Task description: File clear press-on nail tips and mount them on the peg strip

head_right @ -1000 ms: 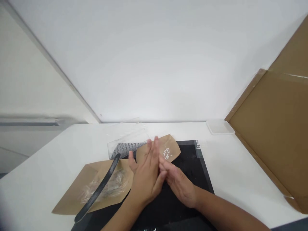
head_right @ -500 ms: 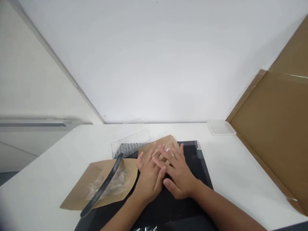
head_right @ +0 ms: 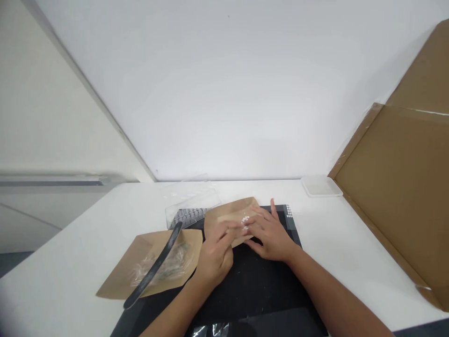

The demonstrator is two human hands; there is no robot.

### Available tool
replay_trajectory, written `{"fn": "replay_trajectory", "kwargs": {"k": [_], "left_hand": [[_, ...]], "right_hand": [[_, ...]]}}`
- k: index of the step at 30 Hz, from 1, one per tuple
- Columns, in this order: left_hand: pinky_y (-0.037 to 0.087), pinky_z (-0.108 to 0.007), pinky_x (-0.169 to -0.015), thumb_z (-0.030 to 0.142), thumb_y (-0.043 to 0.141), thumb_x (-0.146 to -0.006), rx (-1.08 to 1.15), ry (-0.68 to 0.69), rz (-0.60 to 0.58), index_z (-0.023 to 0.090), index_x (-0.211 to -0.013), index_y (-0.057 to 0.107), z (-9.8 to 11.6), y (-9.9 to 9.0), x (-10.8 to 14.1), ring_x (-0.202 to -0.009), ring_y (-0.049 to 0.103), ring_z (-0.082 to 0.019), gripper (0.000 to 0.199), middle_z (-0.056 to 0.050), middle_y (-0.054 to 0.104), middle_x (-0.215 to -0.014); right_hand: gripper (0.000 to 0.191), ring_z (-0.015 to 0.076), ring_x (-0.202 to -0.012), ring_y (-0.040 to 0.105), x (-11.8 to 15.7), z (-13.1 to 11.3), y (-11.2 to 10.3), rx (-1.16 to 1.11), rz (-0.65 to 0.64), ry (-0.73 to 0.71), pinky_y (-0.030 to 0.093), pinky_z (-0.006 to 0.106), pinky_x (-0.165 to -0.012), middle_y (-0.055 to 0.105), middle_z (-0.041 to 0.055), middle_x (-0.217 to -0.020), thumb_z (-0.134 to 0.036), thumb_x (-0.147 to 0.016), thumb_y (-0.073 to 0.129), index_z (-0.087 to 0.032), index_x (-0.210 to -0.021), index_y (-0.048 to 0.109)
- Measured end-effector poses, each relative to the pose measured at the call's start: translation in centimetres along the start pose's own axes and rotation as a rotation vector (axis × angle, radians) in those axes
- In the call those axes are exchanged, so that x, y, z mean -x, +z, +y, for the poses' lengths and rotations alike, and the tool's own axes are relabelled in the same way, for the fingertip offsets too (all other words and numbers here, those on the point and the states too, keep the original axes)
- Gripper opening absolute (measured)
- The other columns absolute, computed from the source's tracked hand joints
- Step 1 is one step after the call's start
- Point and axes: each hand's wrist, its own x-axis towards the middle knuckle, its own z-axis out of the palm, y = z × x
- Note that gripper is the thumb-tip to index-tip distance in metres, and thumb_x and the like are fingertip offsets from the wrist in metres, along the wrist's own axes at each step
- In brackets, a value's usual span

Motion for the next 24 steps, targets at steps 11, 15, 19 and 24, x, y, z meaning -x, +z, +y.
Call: {"fn": "replay_trajectory", "kwargs": {"k": [11,15,19,24], "left_hand": [[0.041,-0.029,-0.055,0.017,0.044,-0.100,-0.006,-0.007,-0.145,0.021,-0.079,0.057,1.4,-0.5,-0.1,-0.056,0.057,-0.015,0.025,-0.001,0.060,-0.065],[0.048,-0.029,-0.060,0.020,0.038,-0.107,-0.020,0.029,-0.190,0.020,-0.083,0.059,1.4,-0.2,0.0,-0.061,0.062,-0.017,0.031,-0.003,0.065,-0.070],[0.057,-0.034,-0.069,0.018,0.038,-0.106,-0.028,0.012,-0.162,0.018,-0.108,0.063,0.9,0.6,0.4,-0.072,0.069,-0.021,0.025,-0.006,0.070,-0.082],[0.062,-0.040,-0.082,0.009,0.042,-0.096,-0.007,-0.018,-0.137,0.018,-0.142,0.047,0.2,1.0,0.4,-0.094,0.070,-0.022,0.048,-0.010,0.068,-0.107]], "right_hand": [[0.010,0.0212,-0.115,0.068,0.0,-0.4,0.6,0.000,-0.020,-0.098,0.008,0.063,-0.134,0.072,-0.0014,-0.087,-0.021,-0.098,0.064,-0.029,-0.099,0.071],[0.008,0.0221,-0.096,0.065,0.0,-1.1,0.2,0.080,-0.025,-0.140,0.017,0.064,-0.132,0.067,-0.0015,-0.078,-0.023,-0.091,0.068,-0.029,-0.085,0.070],[0.005,0.0238,-0.101,0.063,0.1,-1.5,-0.2,0.095,-0.031,-0.178,0.031,0.058,-0.126,0.071,0.0006,-0.086,-0.026,-0.091,0.068,-0.029,-0.090,0.072],[0.010,0.0239,-0.111,0.063,0.0,-1.2,-0.5,0.013,-0.059,-0.229,0.046,0.048,-0.110,0.076,0.0027,-0.100,-0.032,-0.099,0.067,-0.029,-0.096,0.076]]}}
